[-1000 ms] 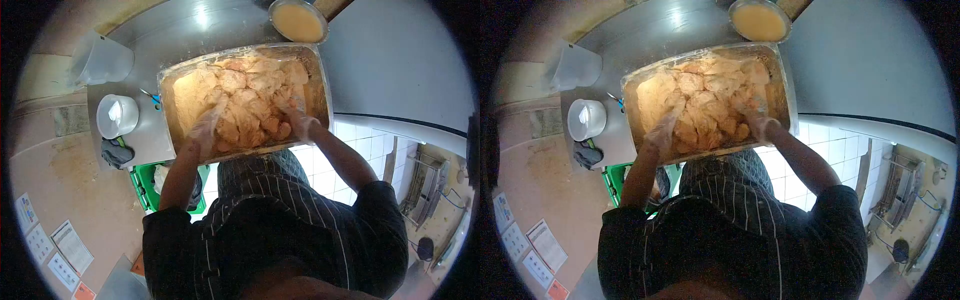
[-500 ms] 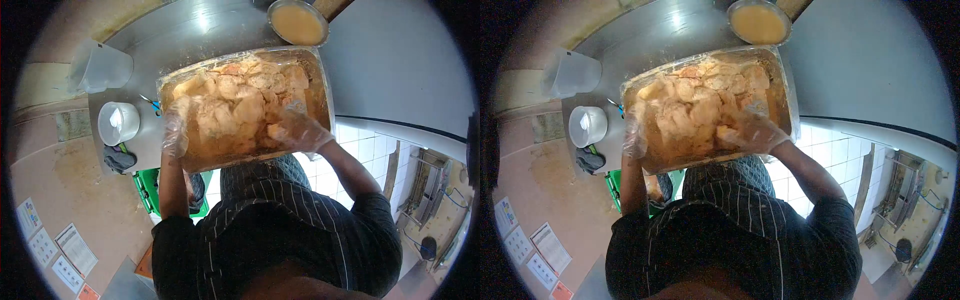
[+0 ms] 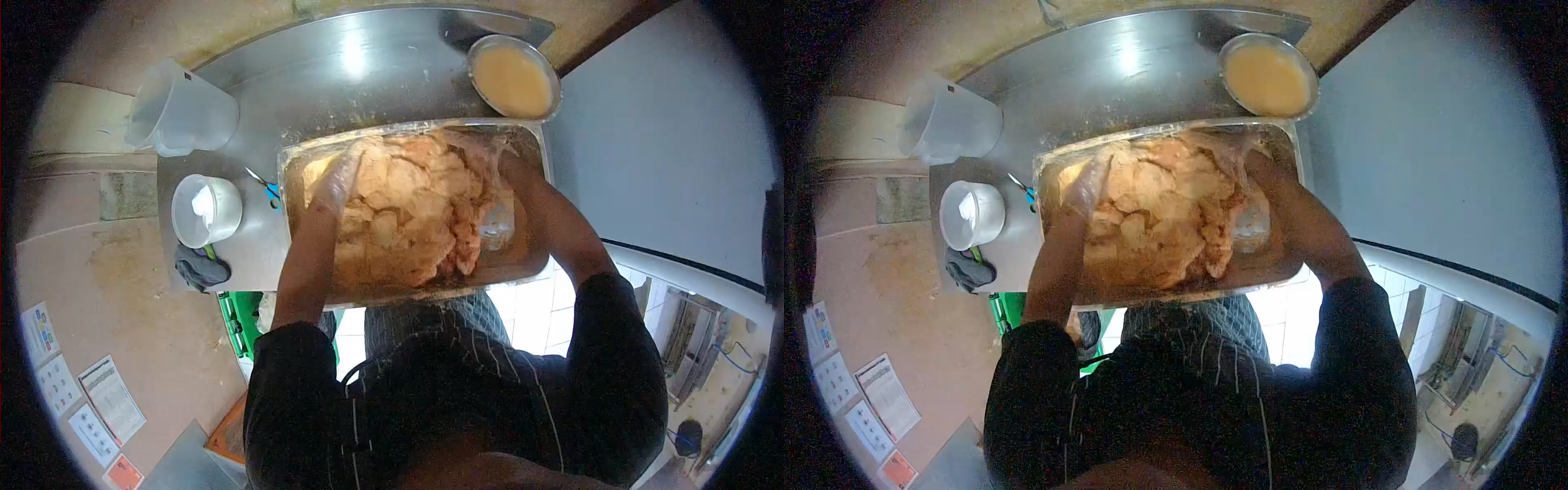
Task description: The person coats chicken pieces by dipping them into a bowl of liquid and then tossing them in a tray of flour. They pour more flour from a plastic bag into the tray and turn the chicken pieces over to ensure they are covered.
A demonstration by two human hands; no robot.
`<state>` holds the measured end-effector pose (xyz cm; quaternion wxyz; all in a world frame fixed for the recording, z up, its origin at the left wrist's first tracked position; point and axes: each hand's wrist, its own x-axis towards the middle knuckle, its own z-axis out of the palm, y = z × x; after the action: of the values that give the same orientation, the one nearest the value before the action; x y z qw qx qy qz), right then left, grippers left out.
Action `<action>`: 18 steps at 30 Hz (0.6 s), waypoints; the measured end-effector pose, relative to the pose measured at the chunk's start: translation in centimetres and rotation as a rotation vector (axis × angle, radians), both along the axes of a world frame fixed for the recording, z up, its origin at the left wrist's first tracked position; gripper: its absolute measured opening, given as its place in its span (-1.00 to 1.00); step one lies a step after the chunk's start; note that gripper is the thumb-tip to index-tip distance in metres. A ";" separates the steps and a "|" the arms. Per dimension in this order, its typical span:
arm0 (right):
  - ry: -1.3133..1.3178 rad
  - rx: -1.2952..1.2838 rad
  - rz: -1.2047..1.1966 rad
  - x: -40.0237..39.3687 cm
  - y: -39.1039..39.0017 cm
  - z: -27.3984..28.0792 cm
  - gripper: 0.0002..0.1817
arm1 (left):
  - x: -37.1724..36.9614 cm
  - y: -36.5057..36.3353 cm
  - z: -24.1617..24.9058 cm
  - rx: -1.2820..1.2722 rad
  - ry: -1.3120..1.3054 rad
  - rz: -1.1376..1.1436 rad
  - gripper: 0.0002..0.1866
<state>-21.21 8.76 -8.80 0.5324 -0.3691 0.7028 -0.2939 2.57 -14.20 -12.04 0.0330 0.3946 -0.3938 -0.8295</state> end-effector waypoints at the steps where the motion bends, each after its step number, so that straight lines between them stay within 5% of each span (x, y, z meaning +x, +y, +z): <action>1: -0.282 0.092 -0.221 0.4 -0.5 -0.1 -0.12 | -0.9 0.7 0.7 0.075 0.003 0.016 -0.44; 2: -0.552 -0.305 -0.106 0.4 0.0 -3.1 -0.21 | -1.8 1.3 1.2 0.149 0.012 0.031 -0.44; 3: -0.548 -0.302 -0.101 1.1 -1.0 -0.9 -0.21 | -2.4 1.7 1.4 0.215 0.022 0.044 -0.44; 5: -0.282 0.234 -0.297 3.2 -2.9 3.3 -0.30 | -3.5 2.1 1.9 0.323 0.044 0.068 -0.45; 9: -0.322 0.084 -0.067 1.4 -1.0 3.7 -0.37 | -3.1 2.7 5.7 0.418 0.053 0.090 -0.45; 11: -0.341 -0.019 0.074 0.8 0.3 4.6 -0.39 | -2.6 3.6 10.5 -0.293 -0.106 -0.420 -0.56; 12: -0.430 0.025 -0.019 1.7 -0.6 6.2 -0.44 | -0.8 2.6 9.3 -0.121 0.510 -0.414 -0.54; 13: -0.432 0.029 -0.026 1.7 0.4 6.2 -0.44 | -0.5 2.5 7.7 -0.114 0.510 -0.419 -0.54; 15: 0.179 -0.244 0.448 1.9 3.2 6.3 -0.45 | -0.7 3.3 11.1 -0.422 0.373 -0.833 -0.44; 16: -0.418 0.046 -0.168 4.7 4.2 11.8 -0.44 | 0.2 4.5 15.1 -0.707 0.260 -0.978 -0.52; 17: -0.414 0.042 -0.169 4.8 6.1 11.3 -0.44 | 3.4 1.1 5.8 -0.546 0.160 -1.044 -0.54; 18: -0.195 0.025 -0.117 4.1 8.9 10.1 -0.44 | 4.2 -1.8 4.6 -0.549 0.161 -1.044 -0.54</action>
<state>-17.16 17.65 1.26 0.5846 -0.2908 0.6716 -0.3502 6.76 -16.02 -7.42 -0.2490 0.0616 -0.7320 -0.6311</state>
